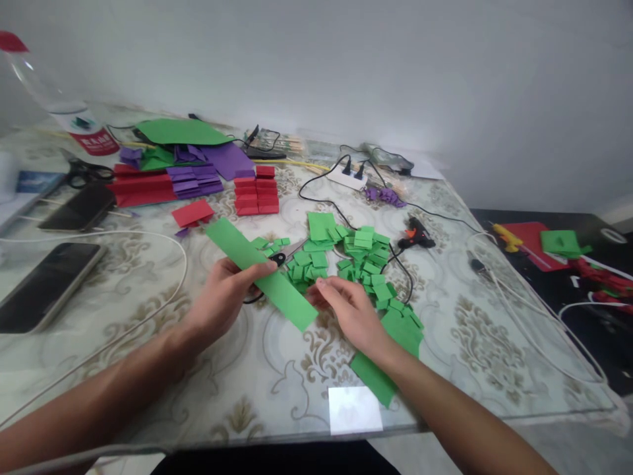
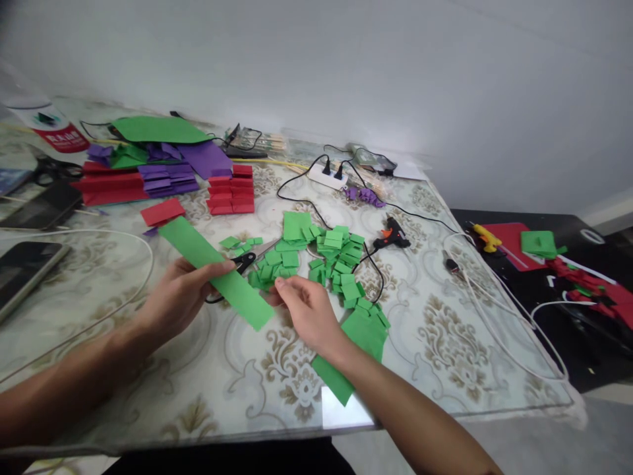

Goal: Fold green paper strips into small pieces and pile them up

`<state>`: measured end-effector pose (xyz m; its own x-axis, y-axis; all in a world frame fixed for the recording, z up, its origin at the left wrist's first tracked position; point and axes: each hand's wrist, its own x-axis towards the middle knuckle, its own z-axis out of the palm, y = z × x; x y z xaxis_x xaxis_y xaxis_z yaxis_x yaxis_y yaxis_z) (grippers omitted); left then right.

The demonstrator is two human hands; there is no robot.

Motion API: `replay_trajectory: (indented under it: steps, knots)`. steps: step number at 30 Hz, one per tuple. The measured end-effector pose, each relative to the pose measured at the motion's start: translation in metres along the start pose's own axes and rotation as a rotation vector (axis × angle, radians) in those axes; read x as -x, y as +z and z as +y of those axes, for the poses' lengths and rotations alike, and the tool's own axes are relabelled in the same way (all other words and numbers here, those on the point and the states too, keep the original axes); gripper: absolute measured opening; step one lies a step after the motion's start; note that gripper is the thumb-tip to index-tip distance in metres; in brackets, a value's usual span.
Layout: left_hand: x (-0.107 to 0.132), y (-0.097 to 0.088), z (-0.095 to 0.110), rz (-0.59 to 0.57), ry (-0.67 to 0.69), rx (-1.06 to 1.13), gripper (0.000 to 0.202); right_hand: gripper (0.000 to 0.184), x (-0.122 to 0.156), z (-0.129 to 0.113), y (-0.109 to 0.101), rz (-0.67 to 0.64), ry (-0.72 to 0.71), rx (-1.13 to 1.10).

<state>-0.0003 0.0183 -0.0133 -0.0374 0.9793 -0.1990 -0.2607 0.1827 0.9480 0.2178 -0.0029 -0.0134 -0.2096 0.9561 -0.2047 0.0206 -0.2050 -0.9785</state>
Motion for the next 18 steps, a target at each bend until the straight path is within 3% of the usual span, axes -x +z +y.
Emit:
replay_trajectory:
  steps: [4, 7, 13, 18]
  knots:
    - [0.011, 0.005, -0.011, -0.146, -0.043, -0.101, 0.026, 0.034, 0.005, 0.002, 0.005, -0.136, -0.026, 0.103]
    - [0.015, 0.008, -0.013, -0.185, -0.039, -0.139, 0.026, 0.035, 0.008, 0.0, 0.006, -0.212, -0.064, 0.173]
    - [0.002, 0.0, -0.004, -0.146, -0.023, -0.084, 0.03, 0.038, 0.009, -0.003, 0.001, -0.216, -0.088, 0.207]
    - [-0.012, -0.008, 0.013, -0.021, 0.026, 0.021, 0.022, 0.039, 0.008, -0.001, 0.001, -0.219, -0.076, 0.187]
